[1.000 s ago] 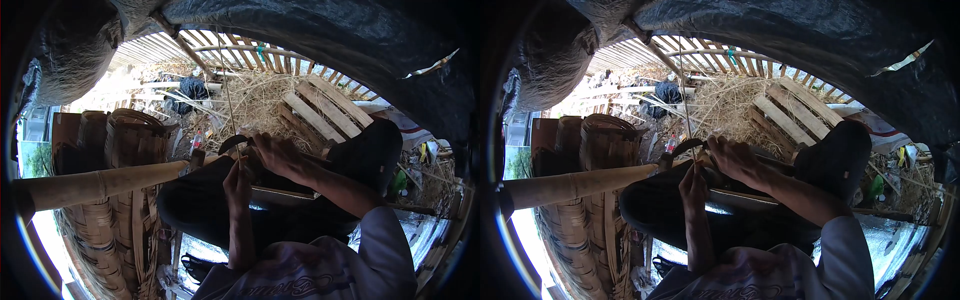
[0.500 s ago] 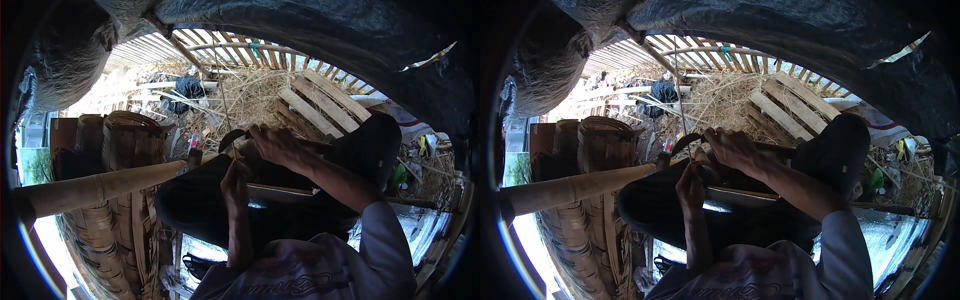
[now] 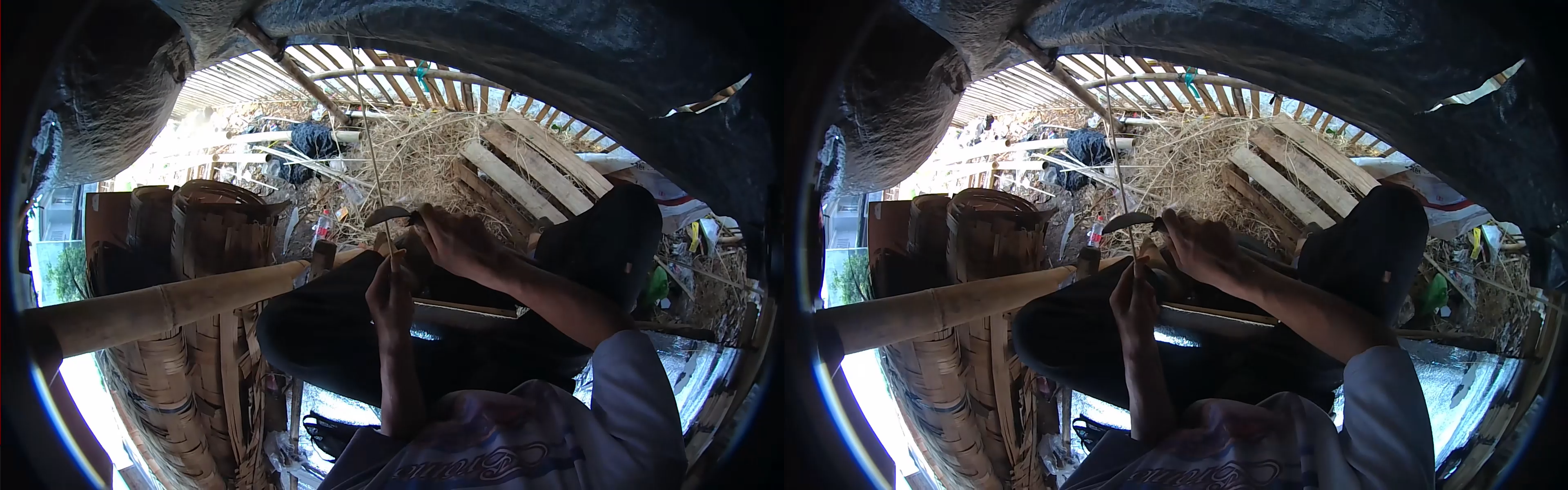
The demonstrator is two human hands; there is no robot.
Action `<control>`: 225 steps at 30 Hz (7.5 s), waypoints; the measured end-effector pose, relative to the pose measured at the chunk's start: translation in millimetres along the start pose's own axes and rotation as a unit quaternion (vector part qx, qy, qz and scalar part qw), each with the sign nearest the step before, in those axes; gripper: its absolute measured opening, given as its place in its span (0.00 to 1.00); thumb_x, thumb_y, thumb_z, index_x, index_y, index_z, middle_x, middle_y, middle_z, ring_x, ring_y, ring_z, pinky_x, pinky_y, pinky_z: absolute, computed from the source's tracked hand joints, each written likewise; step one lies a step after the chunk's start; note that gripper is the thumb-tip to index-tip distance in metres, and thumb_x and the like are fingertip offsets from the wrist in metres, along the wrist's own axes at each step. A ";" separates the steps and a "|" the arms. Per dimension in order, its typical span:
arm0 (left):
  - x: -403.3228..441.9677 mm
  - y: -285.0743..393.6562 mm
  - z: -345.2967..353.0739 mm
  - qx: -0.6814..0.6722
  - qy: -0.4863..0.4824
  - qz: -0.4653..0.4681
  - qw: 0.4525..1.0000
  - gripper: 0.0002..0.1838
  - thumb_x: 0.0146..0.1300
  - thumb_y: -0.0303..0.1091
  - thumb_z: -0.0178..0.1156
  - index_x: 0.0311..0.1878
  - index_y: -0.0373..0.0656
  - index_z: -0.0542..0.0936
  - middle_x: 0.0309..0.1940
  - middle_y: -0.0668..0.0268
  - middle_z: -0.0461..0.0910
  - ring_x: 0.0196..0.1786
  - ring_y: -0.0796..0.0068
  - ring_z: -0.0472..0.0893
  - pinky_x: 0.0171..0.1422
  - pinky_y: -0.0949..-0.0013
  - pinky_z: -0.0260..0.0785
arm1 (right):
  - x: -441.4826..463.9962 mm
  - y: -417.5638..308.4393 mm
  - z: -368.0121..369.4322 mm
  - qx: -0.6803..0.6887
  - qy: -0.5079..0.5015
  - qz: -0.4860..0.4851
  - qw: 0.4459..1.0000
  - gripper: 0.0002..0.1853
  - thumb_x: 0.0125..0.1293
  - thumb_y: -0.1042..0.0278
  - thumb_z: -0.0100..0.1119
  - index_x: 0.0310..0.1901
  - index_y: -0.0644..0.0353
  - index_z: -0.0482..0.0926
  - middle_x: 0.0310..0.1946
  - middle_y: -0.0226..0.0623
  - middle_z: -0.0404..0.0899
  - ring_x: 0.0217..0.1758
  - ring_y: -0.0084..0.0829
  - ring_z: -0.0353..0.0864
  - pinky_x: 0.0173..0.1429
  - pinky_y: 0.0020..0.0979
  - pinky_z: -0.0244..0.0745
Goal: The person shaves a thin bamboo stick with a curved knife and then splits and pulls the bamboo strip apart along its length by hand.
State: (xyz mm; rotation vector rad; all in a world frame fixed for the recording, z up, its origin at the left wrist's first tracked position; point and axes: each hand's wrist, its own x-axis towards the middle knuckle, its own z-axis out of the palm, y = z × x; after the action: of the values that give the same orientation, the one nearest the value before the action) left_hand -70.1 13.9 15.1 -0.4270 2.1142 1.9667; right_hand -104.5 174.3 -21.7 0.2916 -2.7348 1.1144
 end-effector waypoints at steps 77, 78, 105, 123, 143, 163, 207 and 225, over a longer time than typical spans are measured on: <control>-10.7 -16.9 10.7 0.105 -0.044 0.020 0.993 0.15 0.74 0.38 0.50 0.54 0.39 0.78 0.19 0.76 0.63 0.25 0.89 0.62 0.28 0.79 0.54 | 28.1 19.2 -20.9 0.222 -0.050 0.060 0.972 0.15 0.54 0.63 0.69 0.37 0.65 0.79 0.22 0.37 0.78 0.25 0.27 0.76 0.33 0.32 0.73; -10.7 -17.3 10.8 0.107 -0.043 0.025 0.993 0.15 0.74 0.38 0.50 0.54 0.39 0.78 0.19 0.76 0.64 0.25 0.89 0.62 0.29 0.79 0.55 | 29.2 18.3 -23.9 0.199 -0.063 0.054 0.977 0.14 0.54 0.64 0.69 0.37 0.65 0.79 0.21 0.38 0.77 0.24 0.28 0.76 0.33 0.32 0.73; -9.8 -18.5 12.3 0.100 -0.052 0.015 0.993 0.14 0.72 0.38 0.53 0.53 0.40 0.79 0.20 0.77 0.64 0.26 0.88 0.62 0.30 0.79 0.54 | 27.4 17.4 -25.7 0.136 -0.075 -0.019 0.988 0.14 0.53 0.65 0.69 0.37 0.63 0.78 0.21 0.40 0.80 0.25 0.37 0.83 0.32 0.35 0.78; -5.5 -29.5 8.2 0.047 -0.047 0.002 0.998 0.14 0.72 0.39 0.53 0.51 0.40 0.80 0.18 0.78 0.63 0.24 0.90 0.61 0.27 0.80 0.52 | 40.7 46.3 -19.1 0.330 0.053 0.083 0.939 0.12 0.59 0.71 0.66 0.43 0.65 0.80 0.40 0.38 0.84 0.42 0.24 0.83 0.45 0.27 0.78; -5.3 -30.3 10.3 0.058 -0.052 0.028 0.997 0.13 0.72 0.36 0.53 0.53 0.40 0.79 0.19 0.79 0.63 0.24 0.90 0.60 0.27 0.80 0.50 | 26.1 19.6 -17.8 0.194 -0.049 0.054 0.978 0.11 0.52 0.68 0.64 0.27 0.67 0.75 0.20 0.45 0.76 0.25 0.41 0.79 0.34 0.40 0.73; -3.4 -26.7 16.2 0.070 -0.043 0.029 0.996 0.12 0.72 0.33 0.54 0.52 0.37 0.79 0.21 0.82 0.64 0.24 0.93 0.59 0.26 0.82 0.48 | 25.2 28.4 -7.5 0.184 0.018 -0.006 0.983 0.07 0.51 0.71 0.59 0.22 0.62 0.72 0.17 0.40 0.73 0.20 0.40 0.77 0.30 0.39 0.72; -6.6 -28.4 13.9 0.106 -0.028 0.011 0.994 0.13 0.71 0.38 0.55 0.52 0.41 0.80 0.19 0.77 0.67 0.24 0.90 0.63 0.26 0.78 0.53 | 23.6 28.9 -8.3 0.192 -0.020 0.030 0.981 0.10 0.52 0.70 0.65 0.30 0.68 0.77 0.16 0.37 0.71 0.19 0.27 0.69 0.29 0.34 0.67; -33.2 -37.1 2.9 0.204 -0.054 0.217 0.953 0.21 0.67 0.34 0.60 0.61 0.39 0.72 0.44 0.57 0.77 0.35 0.76 0.76 0.37 0.70 0.71 | 23.1 32.6 29.5 0.376 -0.036 0.238 0.895 0.17 0.60 0.59 0.67 0.21 0.62 0.77 0.10 0.25 0.67 0.17 0.16 0.70 0.23 0.30 0.65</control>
State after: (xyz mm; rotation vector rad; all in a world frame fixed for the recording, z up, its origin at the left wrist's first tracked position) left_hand -25.9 16.5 -7.9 0.2359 2.6163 1.6143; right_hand -137.4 173.8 -59.0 -0.2792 -2.3460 2.3104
